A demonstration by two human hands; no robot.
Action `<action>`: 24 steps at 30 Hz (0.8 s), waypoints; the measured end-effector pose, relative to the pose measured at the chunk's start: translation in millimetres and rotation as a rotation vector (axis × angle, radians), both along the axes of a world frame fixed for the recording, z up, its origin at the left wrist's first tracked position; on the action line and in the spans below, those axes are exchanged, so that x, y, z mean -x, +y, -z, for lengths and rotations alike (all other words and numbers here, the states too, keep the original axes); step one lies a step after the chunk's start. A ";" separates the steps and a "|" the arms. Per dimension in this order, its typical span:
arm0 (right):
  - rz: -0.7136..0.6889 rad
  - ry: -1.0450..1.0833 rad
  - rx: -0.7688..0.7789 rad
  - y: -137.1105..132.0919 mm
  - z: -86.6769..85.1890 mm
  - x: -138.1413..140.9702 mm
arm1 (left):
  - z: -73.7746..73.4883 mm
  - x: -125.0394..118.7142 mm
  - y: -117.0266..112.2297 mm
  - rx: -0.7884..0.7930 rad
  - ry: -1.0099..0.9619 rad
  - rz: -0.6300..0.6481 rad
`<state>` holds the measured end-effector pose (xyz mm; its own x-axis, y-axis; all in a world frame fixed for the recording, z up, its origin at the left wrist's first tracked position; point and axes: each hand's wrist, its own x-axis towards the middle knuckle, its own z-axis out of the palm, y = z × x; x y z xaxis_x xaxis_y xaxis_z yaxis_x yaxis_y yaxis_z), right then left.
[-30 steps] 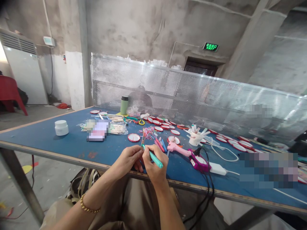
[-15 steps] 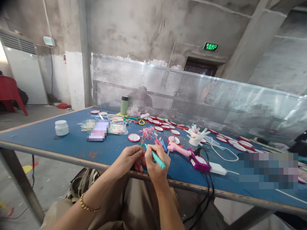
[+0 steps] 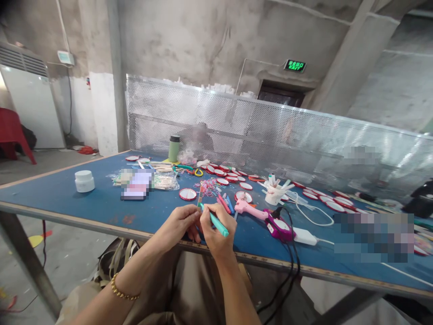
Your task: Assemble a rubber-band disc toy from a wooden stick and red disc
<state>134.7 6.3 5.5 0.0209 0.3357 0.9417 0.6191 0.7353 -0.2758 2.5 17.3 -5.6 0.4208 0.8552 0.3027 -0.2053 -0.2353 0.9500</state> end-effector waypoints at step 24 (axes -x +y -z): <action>0.008 0.027 -0.001 -1.2 4.0 -3.9 | 1.1 1.6 0.2 0.005 -0.021 0.033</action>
